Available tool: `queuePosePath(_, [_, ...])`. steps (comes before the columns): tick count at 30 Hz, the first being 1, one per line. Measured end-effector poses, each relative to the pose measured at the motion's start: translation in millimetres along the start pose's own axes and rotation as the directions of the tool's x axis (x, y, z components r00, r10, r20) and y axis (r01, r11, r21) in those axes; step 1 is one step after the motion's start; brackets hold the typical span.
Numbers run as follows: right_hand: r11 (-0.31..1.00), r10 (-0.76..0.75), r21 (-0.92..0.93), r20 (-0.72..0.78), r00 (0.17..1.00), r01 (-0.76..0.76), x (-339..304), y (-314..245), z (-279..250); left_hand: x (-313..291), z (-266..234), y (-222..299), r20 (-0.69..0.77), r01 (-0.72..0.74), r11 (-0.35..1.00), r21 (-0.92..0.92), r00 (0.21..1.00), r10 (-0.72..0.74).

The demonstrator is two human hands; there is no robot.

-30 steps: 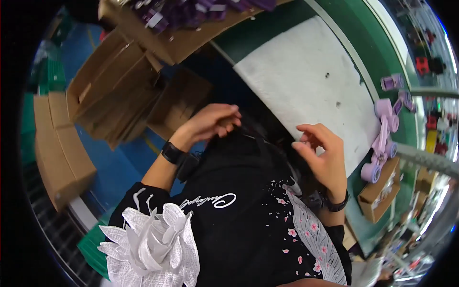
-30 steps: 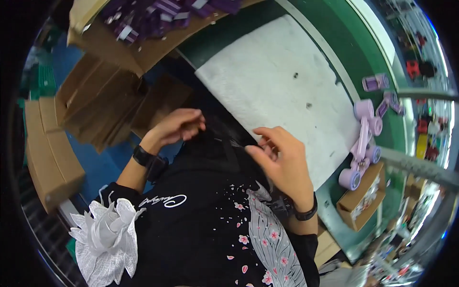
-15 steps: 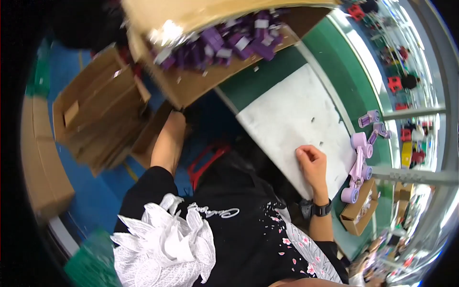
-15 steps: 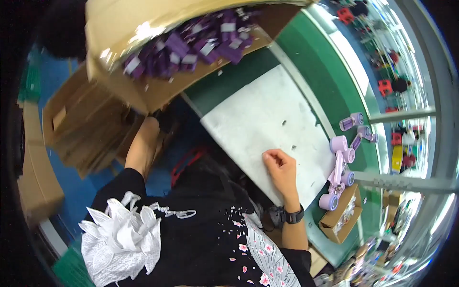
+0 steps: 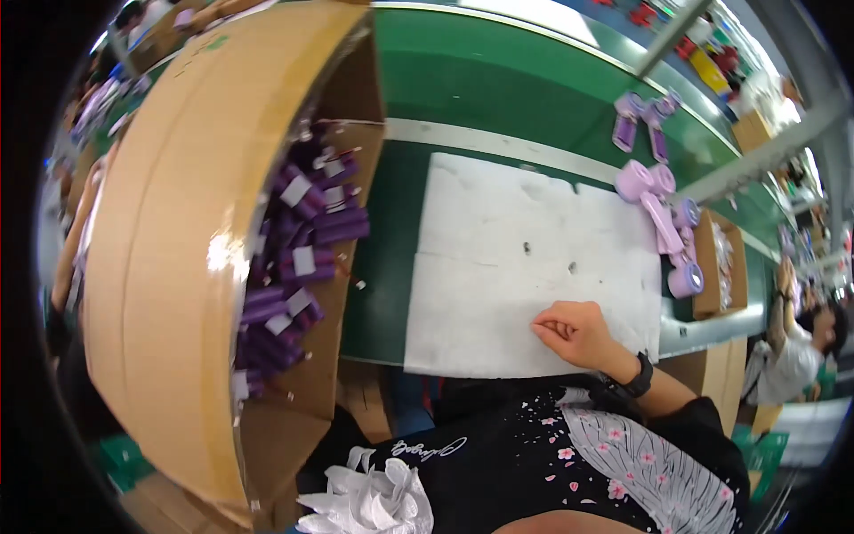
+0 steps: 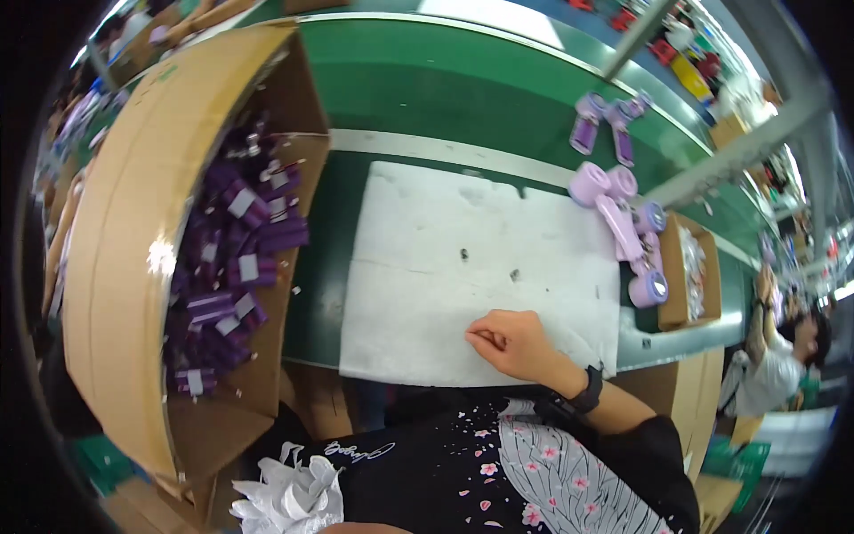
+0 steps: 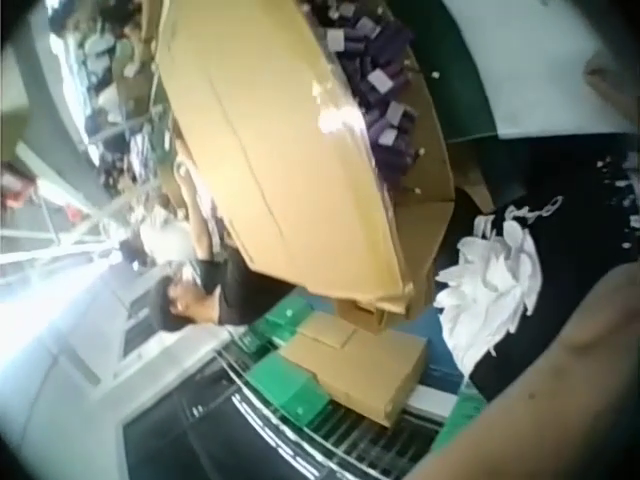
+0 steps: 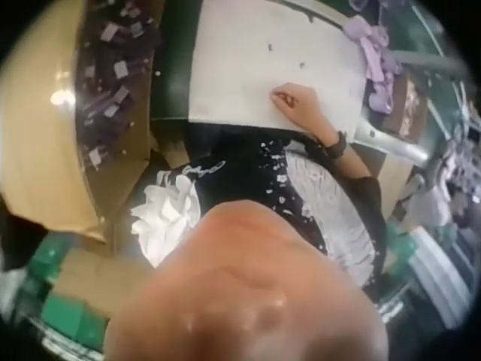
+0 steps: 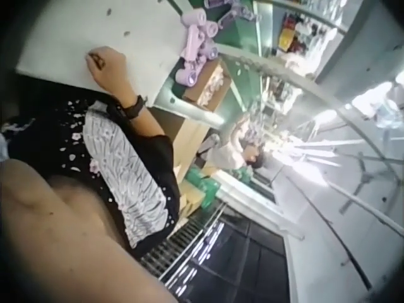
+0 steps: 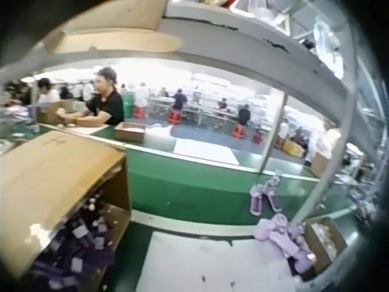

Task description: The person picks up a battery and a fan casing, connects the battery wires to a circuit board, and presses the board and battery into the casing. After testing the fan, the person sets the assembly aside and repeats the process with another unit.

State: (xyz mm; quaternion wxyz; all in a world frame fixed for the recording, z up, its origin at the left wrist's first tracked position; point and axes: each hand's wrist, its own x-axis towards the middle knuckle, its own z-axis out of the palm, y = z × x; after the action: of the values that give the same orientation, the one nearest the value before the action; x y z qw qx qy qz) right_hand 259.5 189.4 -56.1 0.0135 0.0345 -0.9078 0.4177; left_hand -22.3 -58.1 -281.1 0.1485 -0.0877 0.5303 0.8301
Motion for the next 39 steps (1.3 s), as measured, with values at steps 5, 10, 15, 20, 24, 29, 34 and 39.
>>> queuePosePath(5, [0.998, -0.048, -0.044, -0.017, 0.999, 0.048, 2.7, -5.3, 7.1, -3.7, 44.5, -65.7, 0.181, 0.056, 0.995, 0.086, 0.981, -0.07])
queuePosePath(10, [0.997, -0.07, -0.026, -0.035, 0.997, 0.069, 7.8, -9.9, 10.7, -19.9, 45.4, -111.1, 0.288, 0.037, 0.982, 0.183, 0.953, -0.09])
queuePosePath(15, [0.994, -0.098, -0.053, -0.059, 0.993, 0.095, 10.2, -9.0, 8.7, -46.4, 27.9, -142.7, 0.348, -0.008, 0.961, 0.276, 0.933, -0.092])
queuePosePath(20, [0.996, -0.076, -0.046, -0.055, 0.996, 0.074, 7.9, -12.0, 12.6, -79.9, -12.4, -164.7, 0.387, -0.053, 0.928, 0.37, 0.916, -0.102])
queuePosePath(24, [0.997, -0.064, -0.049, -0.057, 0.996, 0.061, 10.6, -13.7, 15.1, -101.6, -34.7, -175.8, 0.401, -0.101, 0.901, 0.421, 0.912, -0.086])
queuePosePath(29, [0.994, -0.096, -0.06, -0.068, 0.993, 0.092, 10.8, -15.9, 17.1, -117.6, -59.1, -177.5, 0.415, -0.188, 0.854, 0.486, 0.909, -0.036])
queuePosePath(34, [0.995, -0.096, -0.004, -0.043, 0.994, 0.096, 10.8, -9.5, 12.7, -124.4, -82.6, -162.7, 0.421, -0.28, 0.767, 0.578, 0.907, 0.013])
queuePosePath(39, [0.981, -0.156, -0.149, -0.236, 0.959, 0.123, 26.8, -0.8, -46.0, -191.2, -149.9, -135.9, 0.249, -0.233, 0.639, 0.733, 0.966, 0.067])
